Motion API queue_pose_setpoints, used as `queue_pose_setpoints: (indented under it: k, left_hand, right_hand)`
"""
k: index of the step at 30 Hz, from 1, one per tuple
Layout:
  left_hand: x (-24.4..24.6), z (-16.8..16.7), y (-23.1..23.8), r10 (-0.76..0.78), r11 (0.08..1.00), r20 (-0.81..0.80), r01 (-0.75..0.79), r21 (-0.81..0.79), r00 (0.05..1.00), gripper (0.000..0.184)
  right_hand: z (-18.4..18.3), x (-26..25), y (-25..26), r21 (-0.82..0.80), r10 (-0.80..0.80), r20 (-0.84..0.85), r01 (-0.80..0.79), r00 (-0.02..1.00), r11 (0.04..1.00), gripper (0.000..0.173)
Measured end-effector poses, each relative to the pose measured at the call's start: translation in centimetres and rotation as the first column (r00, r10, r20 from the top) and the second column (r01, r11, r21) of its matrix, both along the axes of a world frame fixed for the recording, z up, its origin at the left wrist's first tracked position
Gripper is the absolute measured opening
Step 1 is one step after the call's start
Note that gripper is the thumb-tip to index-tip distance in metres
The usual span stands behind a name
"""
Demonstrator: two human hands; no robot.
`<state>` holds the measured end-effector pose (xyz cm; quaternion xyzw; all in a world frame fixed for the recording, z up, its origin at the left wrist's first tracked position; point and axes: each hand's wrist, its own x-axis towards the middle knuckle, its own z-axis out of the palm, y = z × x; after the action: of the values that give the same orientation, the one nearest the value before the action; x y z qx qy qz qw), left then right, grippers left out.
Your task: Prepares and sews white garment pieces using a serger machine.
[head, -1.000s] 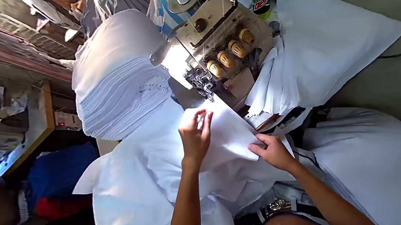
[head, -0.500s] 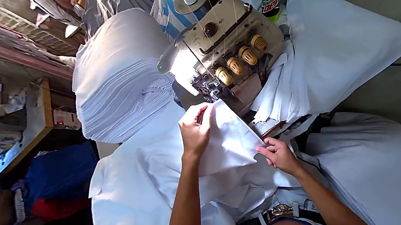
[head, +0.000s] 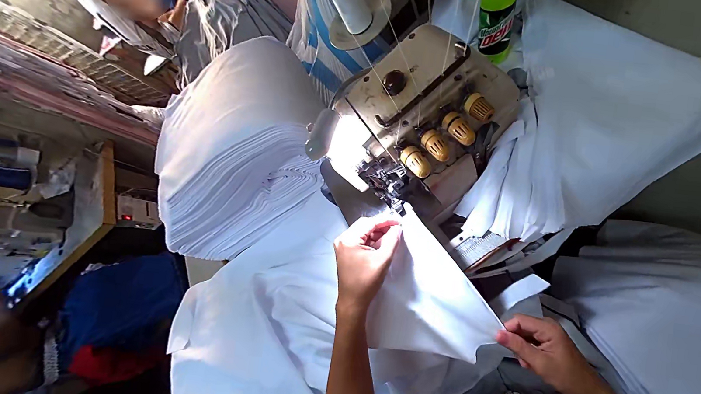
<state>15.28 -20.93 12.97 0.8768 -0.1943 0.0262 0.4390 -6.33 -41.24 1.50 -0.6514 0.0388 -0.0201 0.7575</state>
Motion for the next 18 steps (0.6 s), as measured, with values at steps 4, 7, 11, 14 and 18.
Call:
queue_pose_setpoints:
  k: [4,7,11,14,18]
  left_hand:
    - [0.6,-0.1,0.1,0.019,0.999,-0.006,-0.019,-0.043,1.000,0.013]
    - [1.2,-0.2,0.0,0.041,0.999,0.032,-0.041,-0.023,0.999,0.012]
    - [1.9,0.0,-0.2,0.065,0.994,0.077,-0.072,0.084,0.995,0.011]
    - [1.7,-0.2,-0.4,0.054,0.991,0.123,-0.069,0.118,0.991,0.011]
    - [0.0,0.7,1.1,-0.001,0.958,0.214,-0.060,0.279,0.977,0.035]
  right_hand:
    - [-0.7,1.4,0.5,-0.218,-0.130,0.120,0.154,0.984,0.964,0.030]
    - [-0.3,2.3,0.7,-0.236,-0.117,0.123,0.144,0.985,0.961,0.031]
    - [0.9,2.9,1.1,-0.186,-0.065,0.090,0.081,0.994,0.979,0.028]
    - [0.6,3.2,0.8,-0.076,0.017,-0.036,-0.019,0.999,0.997,0.023]
    - [-0.6,4.6,-0.3,-0.019,-0.053,-0.199,0.050,0.979,0.999,0.021]
